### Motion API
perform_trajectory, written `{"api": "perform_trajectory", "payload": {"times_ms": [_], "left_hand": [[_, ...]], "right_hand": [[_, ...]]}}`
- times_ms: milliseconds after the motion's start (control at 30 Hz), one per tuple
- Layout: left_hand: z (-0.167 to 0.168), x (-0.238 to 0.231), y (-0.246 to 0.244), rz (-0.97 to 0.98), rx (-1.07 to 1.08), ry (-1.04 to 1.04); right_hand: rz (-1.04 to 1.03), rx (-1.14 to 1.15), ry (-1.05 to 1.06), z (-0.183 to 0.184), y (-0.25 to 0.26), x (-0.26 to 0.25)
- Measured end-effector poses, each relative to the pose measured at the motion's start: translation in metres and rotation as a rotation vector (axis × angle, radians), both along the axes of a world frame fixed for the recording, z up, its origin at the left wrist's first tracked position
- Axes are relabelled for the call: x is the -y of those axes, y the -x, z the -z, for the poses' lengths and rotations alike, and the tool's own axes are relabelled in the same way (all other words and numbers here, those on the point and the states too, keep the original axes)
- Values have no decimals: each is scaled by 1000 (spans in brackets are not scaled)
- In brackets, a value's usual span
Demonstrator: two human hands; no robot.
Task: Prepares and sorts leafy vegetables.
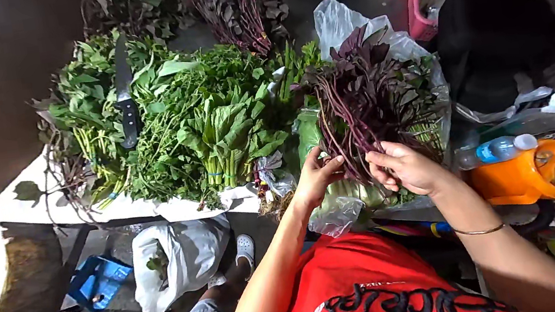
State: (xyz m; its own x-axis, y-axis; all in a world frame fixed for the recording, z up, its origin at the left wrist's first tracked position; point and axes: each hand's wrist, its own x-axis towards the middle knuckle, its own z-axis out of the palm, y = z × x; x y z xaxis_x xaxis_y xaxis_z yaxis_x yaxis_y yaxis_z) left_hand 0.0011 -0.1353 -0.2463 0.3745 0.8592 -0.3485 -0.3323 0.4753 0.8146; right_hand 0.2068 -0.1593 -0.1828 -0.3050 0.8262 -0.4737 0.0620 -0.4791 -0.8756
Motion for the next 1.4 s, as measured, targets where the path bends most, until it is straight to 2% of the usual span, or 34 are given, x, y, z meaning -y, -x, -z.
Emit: {"api": "perform_trajectory", "payload": {"times_ms": [133, 367, 467, 567, 733, 867, 967, 1100, 1233, 1300, 1400], "left_hand": [[0, 2, -6, -20, -20, -23], [4, 2, -7, -20, -19, -40], [6, 3, -7, -18, -26, -51], [5, 3, -9, -19, -43, -59], [0, 4, -16, -34, -104, -97], [-2, 2, -18, -45, -163, -103], [0, 0, -17, -46, -223, -110], [5, -4, -14, -13, -466, -219], [-4, -5, -11, 57, -929, -473], [-10, -3, -12, 21, -1093, -556], [-9, -8, -17, -88, -1164, -807]], "right_hand": [[-17, 105, 16, 3, 7, 2], [73, -175, 92, 7, -8, -1], [101, -198, 74, 5, -13, -2], [102, -61, 31, 5, -9, 0], [-16, 370, -166, 18, 5, 1], [10, 457, -213, 13, -5, -3], [64, 390, -198, 2, -20, -7], [113, 218, -114, -11, -35, -14], [131, 148, -46, -17, -45, -23], [157, 132, -114, -31, -51, -29], [188, 89, -284, -72, -56, -37]]}}
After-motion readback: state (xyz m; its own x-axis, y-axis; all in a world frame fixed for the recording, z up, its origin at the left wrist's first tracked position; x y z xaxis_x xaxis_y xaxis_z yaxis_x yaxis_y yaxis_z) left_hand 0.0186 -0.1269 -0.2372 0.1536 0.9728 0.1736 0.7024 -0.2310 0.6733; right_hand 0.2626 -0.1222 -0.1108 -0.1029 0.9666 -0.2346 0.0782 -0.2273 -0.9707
